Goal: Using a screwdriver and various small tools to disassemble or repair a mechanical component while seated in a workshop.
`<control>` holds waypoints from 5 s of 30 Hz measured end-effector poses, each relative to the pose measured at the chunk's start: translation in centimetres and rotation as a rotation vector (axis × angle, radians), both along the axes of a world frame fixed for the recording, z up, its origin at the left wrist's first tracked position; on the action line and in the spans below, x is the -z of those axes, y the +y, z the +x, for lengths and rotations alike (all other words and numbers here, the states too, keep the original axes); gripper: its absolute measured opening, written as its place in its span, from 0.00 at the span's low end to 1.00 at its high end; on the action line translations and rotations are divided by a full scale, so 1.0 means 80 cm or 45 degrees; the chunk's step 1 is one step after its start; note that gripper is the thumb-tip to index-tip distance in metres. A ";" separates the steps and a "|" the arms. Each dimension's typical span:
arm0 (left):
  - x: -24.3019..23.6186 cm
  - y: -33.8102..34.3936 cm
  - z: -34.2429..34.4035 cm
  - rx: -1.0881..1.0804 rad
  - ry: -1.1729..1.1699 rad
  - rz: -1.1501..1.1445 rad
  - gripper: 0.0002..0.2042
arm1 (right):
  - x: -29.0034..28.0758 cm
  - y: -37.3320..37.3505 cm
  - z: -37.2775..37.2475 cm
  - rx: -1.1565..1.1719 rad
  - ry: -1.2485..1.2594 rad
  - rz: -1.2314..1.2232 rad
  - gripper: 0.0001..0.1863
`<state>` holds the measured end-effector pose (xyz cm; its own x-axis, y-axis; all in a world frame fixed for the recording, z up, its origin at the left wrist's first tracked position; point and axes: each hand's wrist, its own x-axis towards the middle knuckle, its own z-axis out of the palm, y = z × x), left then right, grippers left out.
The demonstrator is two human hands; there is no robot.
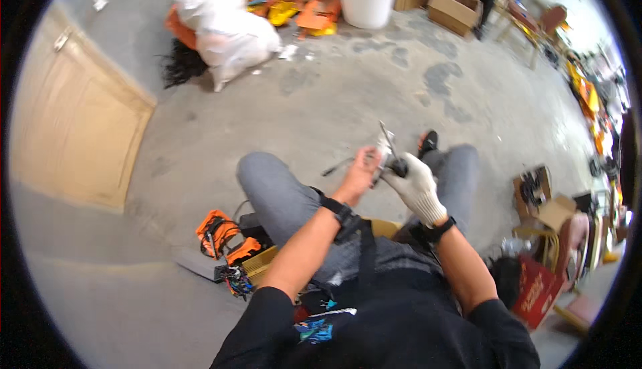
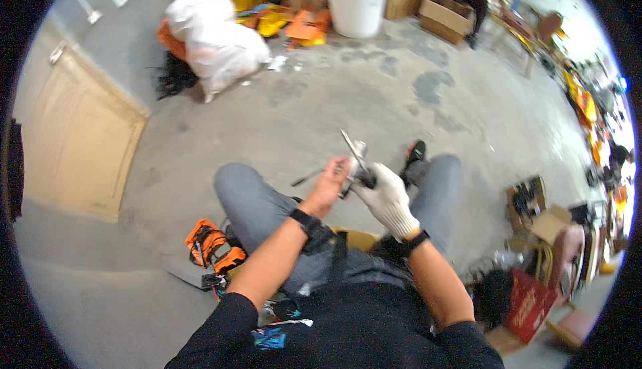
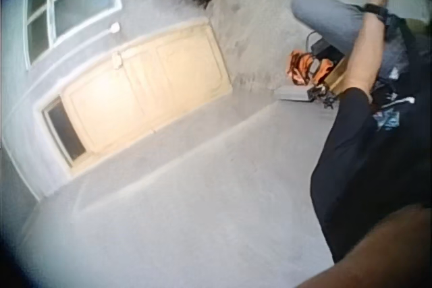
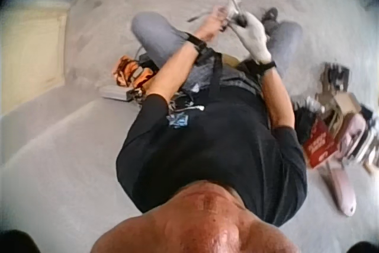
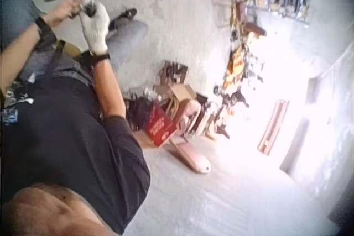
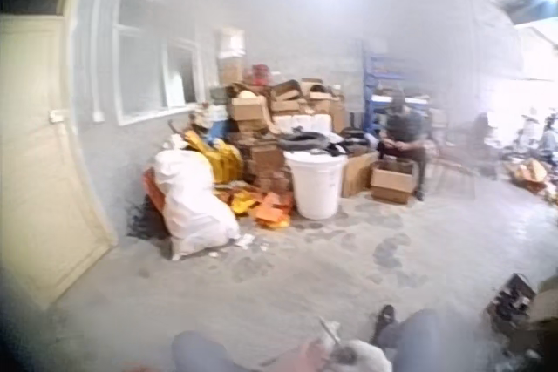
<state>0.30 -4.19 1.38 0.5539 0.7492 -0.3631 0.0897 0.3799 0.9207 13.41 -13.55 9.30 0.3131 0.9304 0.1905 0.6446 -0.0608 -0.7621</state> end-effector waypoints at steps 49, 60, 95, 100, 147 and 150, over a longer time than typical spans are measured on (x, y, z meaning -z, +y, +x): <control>0.026 -0.006 0.034 0.082 -0.035 0.112 0.26 | 0.031 0.001 0.006 0.101 0.569 -0.256 0.10; 0.007 -0.007 0.025 0.162 -0.013 0.086 0.28 | 0.040 0.003 0.018 0.047 0.649 -0.238 0.10; 0.013 -0.008 0.029 0.166 -0.154 0.287 0.26 | 0.037 -0.004 0.019 0.047 0.670 -0.216 0.09; 0.034 -0.005 0.037 0.126 -0.120 0.328 0.26 | 0.061 0.000 0.022 0.039 0.175 0.054 0.08; 0.017 -0.008 0.033 0.129 -0.127 0.211 0.29 | 0.038 -0.008 0.009 0.027 0.439 -0.093 0.04; 0.015 -0.010 0.034 0.110 -0.147 0.247 0.30 | 0.015 -0.011 -0.003 0.095 0.639 -0.197 0.05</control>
